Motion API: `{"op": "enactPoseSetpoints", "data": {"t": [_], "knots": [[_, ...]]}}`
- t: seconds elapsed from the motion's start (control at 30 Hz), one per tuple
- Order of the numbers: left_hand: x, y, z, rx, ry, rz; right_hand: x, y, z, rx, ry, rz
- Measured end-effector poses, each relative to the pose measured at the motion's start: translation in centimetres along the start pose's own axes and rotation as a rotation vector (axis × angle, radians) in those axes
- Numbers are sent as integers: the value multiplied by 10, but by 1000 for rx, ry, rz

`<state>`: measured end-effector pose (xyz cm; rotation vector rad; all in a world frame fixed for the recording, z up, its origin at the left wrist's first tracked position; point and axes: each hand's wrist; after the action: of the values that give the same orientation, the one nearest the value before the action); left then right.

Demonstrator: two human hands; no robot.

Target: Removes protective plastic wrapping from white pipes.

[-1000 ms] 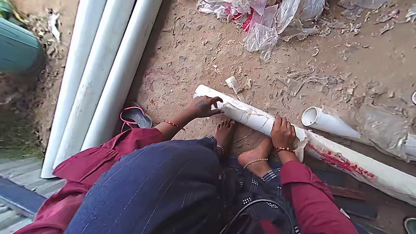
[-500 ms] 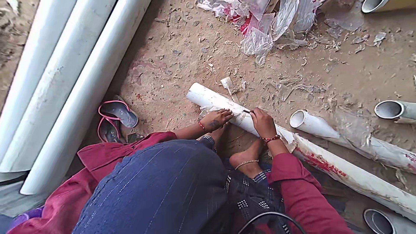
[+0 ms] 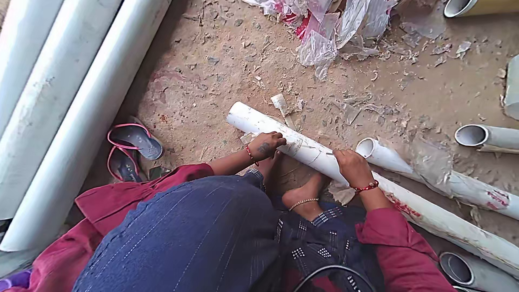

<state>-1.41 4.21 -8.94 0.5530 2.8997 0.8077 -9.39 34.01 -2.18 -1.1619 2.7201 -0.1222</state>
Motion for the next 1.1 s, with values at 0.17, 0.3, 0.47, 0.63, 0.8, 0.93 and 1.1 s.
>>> {"op": "enactPoseSetpoints", "data": {"t": [0.17, 0.3, 0.47, 0.63, 0.8, 0.93, 1.1], "knots": [[16, 17, -22, 24, -138, -126, -26, 20, -27, 132, -137, 408], [44, 39, -32, 164, -479, -243, -20, 14, -12, 378, 11, 593], [58, 38, -31, 205, -599, -235, -8, -18, 9, 439, 31, 580], [37, 15, -11, 210, -425, 0, -18, -7, 23, 424, 46, 677], [32, 18, -21, 119, -548, 79, -26, -11, 64, 349, 382, 641], [36, 6, -26, 63, -502, 206, -27, -12, 72, 309, 465, 615], [58, 5, -40, -144, -437, -109, -28, -12, 70, 368, 492, 637]]}}
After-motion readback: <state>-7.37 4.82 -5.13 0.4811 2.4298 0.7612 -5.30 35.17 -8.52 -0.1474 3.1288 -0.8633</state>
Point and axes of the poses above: each hand's wrist, its own x-axis towards the middle knuckle, its own z-axis out of the palm, y = z × x
